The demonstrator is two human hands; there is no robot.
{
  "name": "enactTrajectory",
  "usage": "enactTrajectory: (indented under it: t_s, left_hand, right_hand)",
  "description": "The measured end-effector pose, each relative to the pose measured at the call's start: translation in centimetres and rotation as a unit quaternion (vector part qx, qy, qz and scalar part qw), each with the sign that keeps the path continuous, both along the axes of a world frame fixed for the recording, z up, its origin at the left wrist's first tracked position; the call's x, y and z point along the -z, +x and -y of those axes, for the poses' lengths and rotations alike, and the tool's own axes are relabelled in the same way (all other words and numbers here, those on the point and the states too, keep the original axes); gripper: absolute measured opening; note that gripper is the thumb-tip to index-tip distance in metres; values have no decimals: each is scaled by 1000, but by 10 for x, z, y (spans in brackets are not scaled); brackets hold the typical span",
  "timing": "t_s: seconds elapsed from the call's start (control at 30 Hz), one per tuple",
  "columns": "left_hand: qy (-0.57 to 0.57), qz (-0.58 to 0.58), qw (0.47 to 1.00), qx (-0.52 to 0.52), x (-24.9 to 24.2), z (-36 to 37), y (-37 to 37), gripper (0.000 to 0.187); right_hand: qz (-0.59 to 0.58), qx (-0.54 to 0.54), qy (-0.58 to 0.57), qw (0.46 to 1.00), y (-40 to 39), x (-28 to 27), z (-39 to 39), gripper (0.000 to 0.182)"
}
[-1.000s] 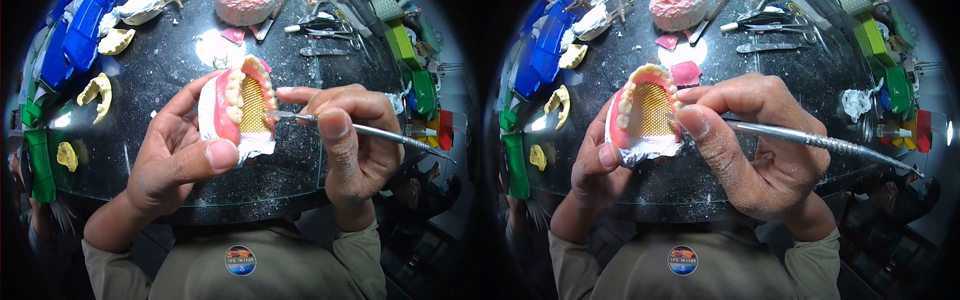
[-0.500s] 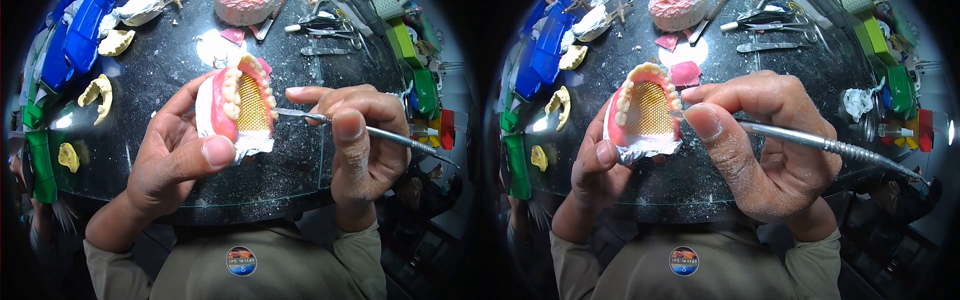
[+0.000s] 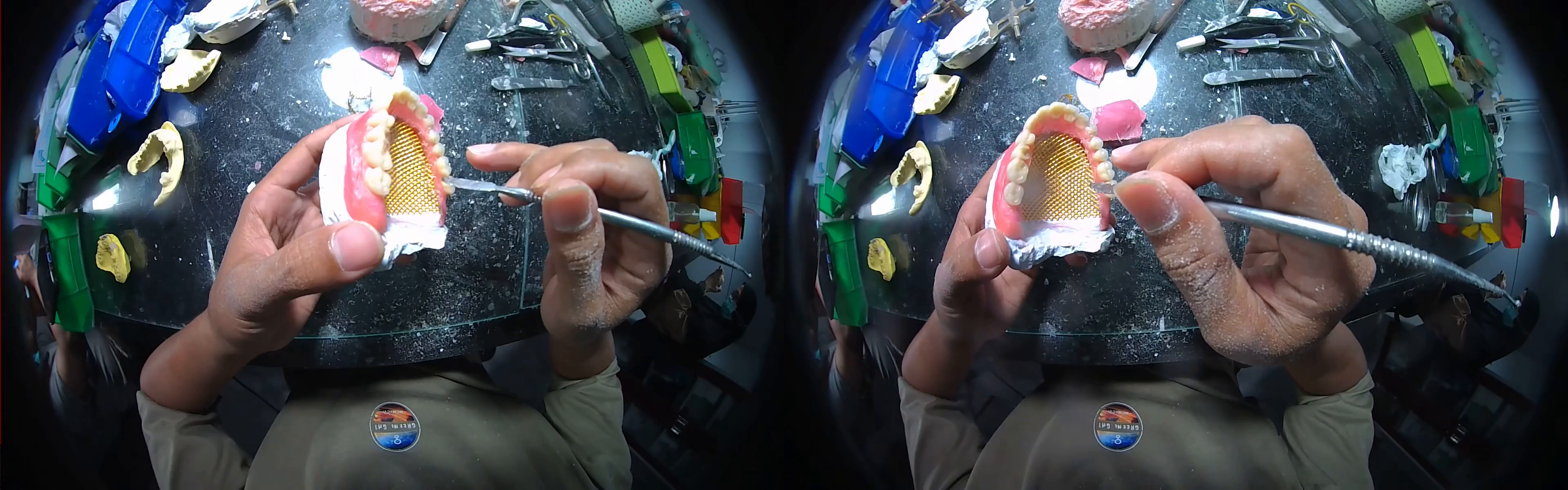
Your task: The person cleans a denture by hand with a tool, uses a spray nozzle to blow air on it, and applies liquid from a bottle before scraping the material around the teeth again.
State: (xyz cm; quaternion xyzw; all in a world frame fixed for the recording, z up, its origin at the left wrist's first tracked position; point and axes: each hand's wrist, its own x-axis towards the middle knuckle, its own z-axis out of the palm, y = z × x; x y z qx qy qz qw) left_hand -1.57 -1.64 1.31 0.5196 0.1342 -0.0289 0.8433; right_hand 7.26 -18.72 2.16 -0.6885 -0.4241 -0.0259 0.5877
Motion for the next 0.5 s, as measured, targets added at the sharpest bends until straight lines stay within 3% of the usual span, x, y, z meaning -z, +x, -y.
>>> enactTrajectory:
  t_s: [0.5]
  left_hand:
    - [5, -1, 1000, -4, 2, 1, 1, 100]
  right_hand:
    - [-5, 5, 8, 1000, -1, -1, -1, 19]
